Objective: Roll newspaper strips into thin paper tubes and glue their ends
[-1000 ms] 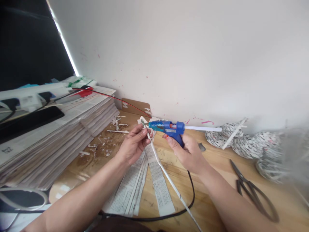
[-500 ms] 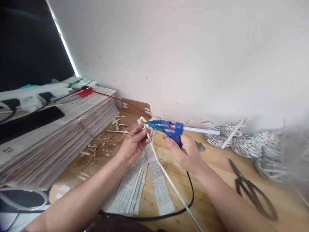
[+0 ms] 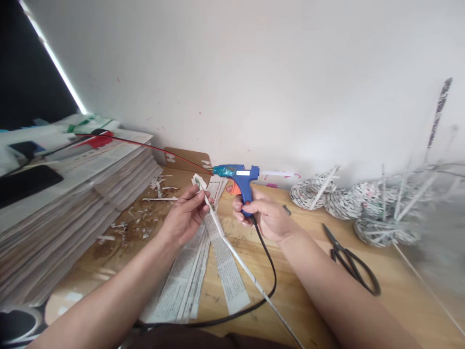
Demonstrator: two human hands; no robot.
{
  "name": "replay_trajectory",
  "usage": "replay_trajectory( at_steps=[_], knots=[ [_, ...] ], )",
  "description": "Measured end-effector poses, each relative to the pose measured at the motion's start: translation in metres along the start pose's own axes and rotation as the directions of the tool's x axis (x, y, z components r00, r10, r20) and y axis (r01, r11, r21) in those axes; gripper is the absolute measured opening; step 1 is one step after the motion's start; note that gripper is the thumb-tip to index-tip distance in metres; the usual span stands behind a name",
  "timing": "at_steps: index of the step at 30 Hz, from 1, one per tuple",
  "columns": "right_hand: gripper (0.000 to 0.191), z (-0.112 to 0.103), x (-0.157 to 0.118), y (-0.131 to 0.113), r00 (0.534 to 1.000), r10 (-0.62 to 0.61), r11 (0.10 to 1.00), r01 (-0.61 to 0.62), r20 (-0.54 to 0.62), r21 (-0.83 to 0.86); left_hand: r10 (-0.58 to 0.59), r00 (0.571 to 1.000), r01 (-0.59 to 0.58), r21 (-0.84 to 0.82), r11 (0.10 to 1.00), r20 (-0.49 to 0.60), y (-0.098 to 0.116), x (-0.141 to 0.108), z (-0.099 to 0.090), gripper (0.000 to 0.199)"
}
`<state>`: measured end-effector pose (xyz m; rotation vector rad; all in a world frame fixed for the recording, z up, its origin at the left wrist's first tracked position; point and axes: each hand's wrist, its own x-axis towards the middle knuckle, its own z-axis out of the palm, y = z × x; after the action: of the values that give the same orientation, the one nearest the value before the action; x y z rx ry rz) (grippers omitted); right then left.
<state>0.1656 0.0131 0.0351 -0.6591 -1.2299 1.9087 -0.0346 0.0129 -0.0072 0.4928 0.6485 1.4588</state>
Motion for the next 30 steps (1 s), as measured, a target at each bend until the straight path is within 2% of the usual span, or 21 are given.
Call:
replay_trajectory(
  at_steps=[9, 17, 24, 30],
  knots=[
    [0.014, -0.006, 0.005, 0.005, 0.997, -0.022, 0.999, 0.020, -0.074, -0.034, 0.003, 1.000, -0.003, -0.009, 1.000, -0.004, 0.000, 0.000, 0.001, 0.021],
    [0.018, -0.008, 0.005, 0.009, 0.994, 0.006, 0.996, -0.014, -0.106, -0.083, -0.012, 0.999, 0.011, -0.015, 1.000, -0.030, 0.000, 0.001, 0.001, 0.023],
    [0.021, -0.004, 0.003, 0.010, 0.989, -0.118, 0.948, 0.087, -0.085, -0.305, -0.003, 1.000, 0.002, -0.022, 1.000, -0.028, 0.000, 0.001, 0.002, 0.024],
    [0.027, -0.004, 0.004, 0.011, 0.981, -0.150, 0.888, 0.079, -0.122, -0.453, 0.000, 1.000, 0.000, -0.022, 1.000, -0.021, 0.001, 0.000, 0.002, 0.025]
  ],
)
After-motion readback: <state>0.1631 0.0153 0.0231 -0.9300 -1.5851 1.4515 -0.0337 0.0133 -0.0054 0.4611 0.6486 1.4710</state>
